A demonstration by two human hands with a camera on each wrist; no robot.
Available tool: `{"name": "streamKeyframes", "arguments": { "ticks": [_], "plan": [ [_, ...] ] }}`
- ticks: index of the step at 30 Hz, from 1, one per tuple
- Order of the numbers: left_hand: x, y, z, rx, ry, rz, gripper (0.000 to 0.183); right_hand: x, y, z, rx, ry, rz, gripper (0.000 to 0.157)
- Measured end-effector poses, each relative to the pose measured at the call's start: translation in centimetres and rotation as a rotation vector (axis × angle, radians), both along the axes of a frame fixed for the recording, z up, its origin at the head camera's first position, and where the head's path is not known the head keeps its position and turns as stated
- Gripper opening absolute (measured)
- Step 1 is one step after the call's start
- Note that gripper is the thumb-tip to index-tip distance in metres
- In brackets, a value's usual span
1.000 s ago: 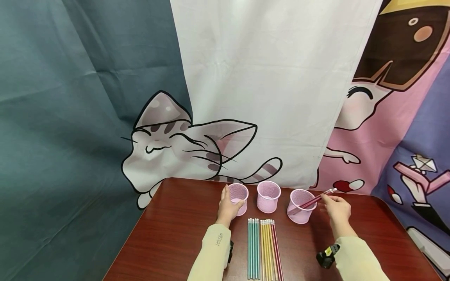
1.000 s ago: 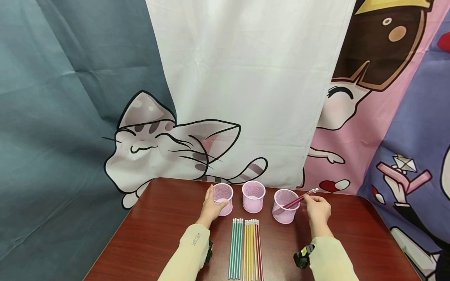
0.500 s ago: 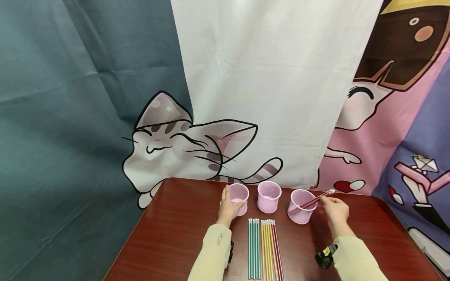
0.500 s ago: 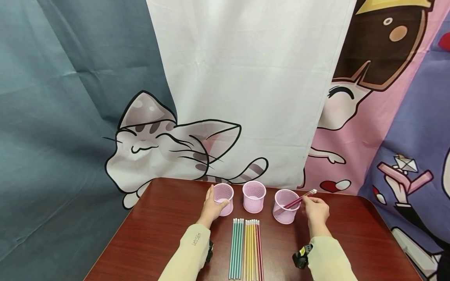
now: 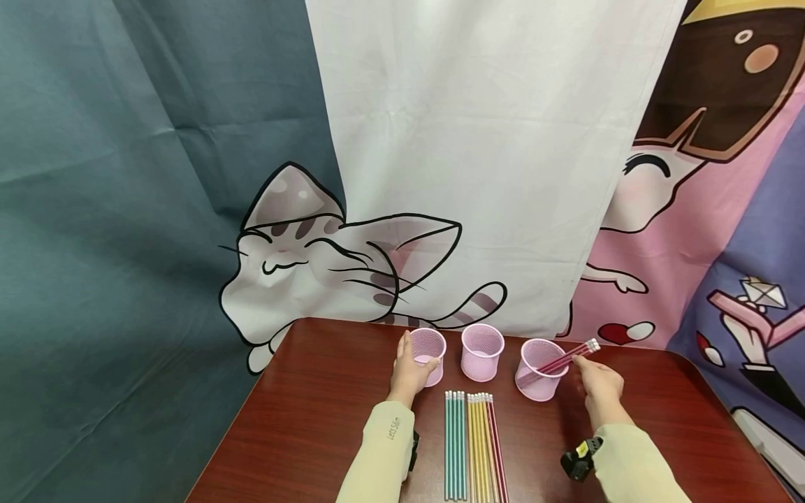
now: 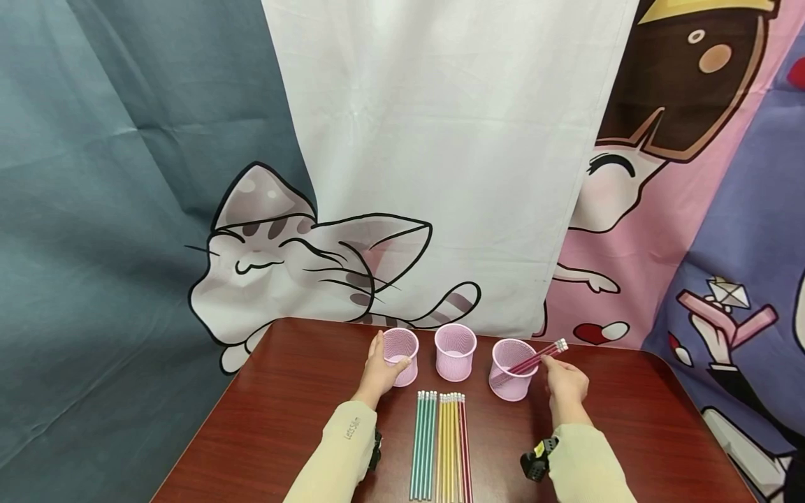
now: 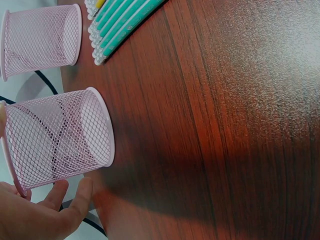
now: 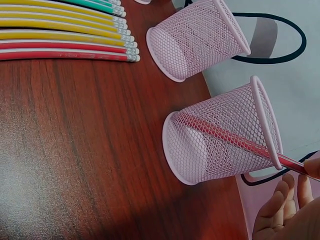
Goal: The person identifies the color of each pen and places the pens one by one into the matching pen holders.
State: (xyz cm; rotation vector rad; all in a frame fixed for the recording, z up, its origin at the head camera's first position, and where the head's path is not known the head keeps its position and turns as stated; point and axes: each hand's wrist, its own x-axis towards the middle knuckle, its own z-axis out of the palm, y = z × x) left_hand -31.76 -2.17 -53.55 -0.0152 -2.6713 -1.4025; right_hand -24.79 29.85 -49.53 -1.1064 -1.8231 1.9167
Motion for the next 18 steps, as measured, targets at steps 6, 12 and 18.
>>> {"name": "streamKeyframes", "arguments": {
  "ticks": [6,12,18],
  "plan": [
    [0.02,-0.04,0.06,-0.007,-0.003,-0.010,0.093,0.06,-0.01,-0.17,-0.004,-0.008,0.005,0.022],
    [-0.03,-0.02,0.11,-0.017,-0.006,-0.013,0.093,0.29,-0.03,-0.32,0.001,0.001,0.016,0.025],
    [0.06,-0.03,0.15,-0.002,-0.012,-0.005,0.094,0.29,-0.49,-0.15,0.051,0.031,-0.008,0.026]
  ]
}}
